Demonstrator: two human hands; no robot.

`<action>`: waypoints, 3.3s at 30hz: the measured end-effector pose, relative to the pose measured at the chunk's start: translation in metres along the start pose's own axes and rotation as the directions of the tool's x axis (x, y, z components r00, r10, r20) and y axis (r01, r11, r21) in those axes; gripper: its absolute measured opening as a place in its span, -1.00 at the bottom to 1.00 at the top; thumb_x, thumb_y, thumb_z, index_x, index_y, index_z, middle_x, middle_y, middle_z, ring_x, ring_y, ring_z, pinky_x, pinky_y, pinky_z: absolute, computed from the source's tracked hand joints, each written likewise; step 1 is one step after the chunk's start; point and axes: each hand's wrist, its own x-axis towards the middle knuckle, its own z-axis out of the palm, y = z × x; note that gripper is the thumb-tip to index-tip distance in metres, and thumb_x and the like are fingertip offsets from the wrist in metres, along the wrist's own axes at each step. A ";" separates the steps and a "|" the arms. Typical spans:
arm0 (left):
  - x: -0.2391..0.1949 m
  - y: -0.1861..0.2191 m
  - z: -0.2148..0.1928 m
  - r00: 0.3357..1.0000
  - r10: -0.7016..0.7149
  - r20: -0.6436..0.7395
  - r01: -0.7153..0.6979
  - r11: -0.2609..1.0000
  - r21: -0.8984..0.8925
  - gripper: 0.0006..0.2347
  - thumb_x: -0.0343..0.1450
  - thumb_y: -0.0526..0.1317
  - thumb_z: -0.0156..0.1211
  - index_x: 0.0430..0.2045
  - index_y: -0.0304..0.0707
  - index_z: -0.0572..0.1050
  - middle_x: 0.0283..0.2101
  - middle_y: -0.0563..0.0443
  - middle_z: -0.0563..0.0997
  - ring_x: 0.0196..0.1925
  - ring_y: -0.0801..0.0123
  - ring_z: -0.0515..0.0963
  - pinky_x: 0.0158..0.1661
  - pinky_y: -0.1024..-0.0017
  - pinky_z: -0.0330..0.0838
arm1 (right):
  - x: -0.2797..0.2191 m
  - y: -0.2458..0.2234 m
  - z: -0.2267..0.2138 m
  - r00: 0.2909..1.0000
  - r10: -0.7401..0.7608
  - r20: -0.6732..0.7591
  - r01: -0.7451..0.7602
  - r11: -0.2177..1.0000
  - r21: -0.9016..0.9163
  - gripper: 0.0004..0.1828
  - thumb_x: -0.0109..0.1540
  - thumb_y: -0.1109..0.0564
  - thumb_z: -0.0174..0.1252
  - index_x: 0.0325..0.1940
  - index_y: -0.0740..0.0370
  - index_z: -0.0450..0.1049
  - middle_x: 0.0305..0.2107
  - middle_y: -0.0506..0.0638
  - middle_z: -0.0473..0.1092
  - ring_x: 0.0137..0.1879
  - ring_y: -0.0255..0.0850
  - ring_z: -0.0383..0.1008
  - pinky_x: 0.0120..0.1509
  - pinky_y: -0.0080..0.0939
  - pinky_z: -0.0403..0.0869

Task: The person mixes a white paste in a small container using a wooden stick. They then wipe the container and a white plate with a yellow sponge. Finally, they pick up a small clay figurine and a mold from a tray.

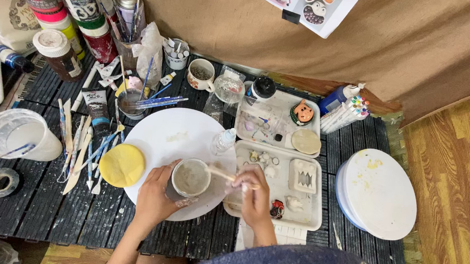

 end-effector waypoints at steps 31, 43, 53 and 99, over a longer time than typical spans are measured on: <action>-0.006 -0.001 0.004 0.999 0.015 -0.050 -0.015 1.000 0.005 -0.17 -0.01 0.07 0.61 0.13 -0.28 0.40 0.10 -0.24 0.53 0.10 -0.09 0.56 0.02 0.12 0.47 | 0.002 0.022 0.025 0.953 -0.174 -0.247 0.130 0.974 -0.186 -0.76 0.39 0.26 -0.11 -0.22 0.25 0.49 -0.29 -0.07 0.44 -0.29 -0.30 0.63 -0.26 -0.30 0.60; -0.008 -0.016 0.009 0.999 0.027 -0.034 -0.026 0.999 0.019 -0.13 -0.07 0.02 0.63 0.15 -0.26 0.37 0.12 -0.23 0.50 0.12 -0.09 0.52 0.02 0.11 0.46 | 0.010 -0.039 0.074 0.965 -0.224 0.136 0.244 0.957 -0.158 -0.85 0.26 0.35 0.08 -0.10 0.23 0.40 -0.09 0.10 0.39 -0.17 -0.13 0.50 -0.10 -0.21 0.52; -0.007 -0.008 0.004 0.999 0.003 -0.053 -0.005 1.000 -0.025 -0.18 -0.05 0.02 0.62 0.13 -0.22 0.40 0.13 -0.14 0.49 0.10 -0.04 0.55 -0.01 0.13 0.49 | -0.003 -0.013 0.074 0.928 -0.372 -0.015 0.370 0.927 -0.054 -0.81 0.33 0.30 -0.04 -0.11 0.12 0.47 -0.14 -0.08 0.48 -0.19 -0.25 0.50 -0.11 -0.32 0.55; -0.010 -0.008 0.005 0.998 0.034 -0.057 -0.034 0.999 0.009 -0.18 -0.04 0.00 0.60 0.14 -0.27 0.40 0.08 -0.20 0.54 0.13 -0.06 0.52 0.06 0.12 0.45 | -0.070 0.010 0.035 0.952 -0.251 0.177 0.242 0.968 0.069 -0.31 0.48 -0.39 -0.35 -0.27 0.23 0.36 -0.14 0.09 0.34 -0.23 -0.26 0.41 -0.24 -0.23 0.50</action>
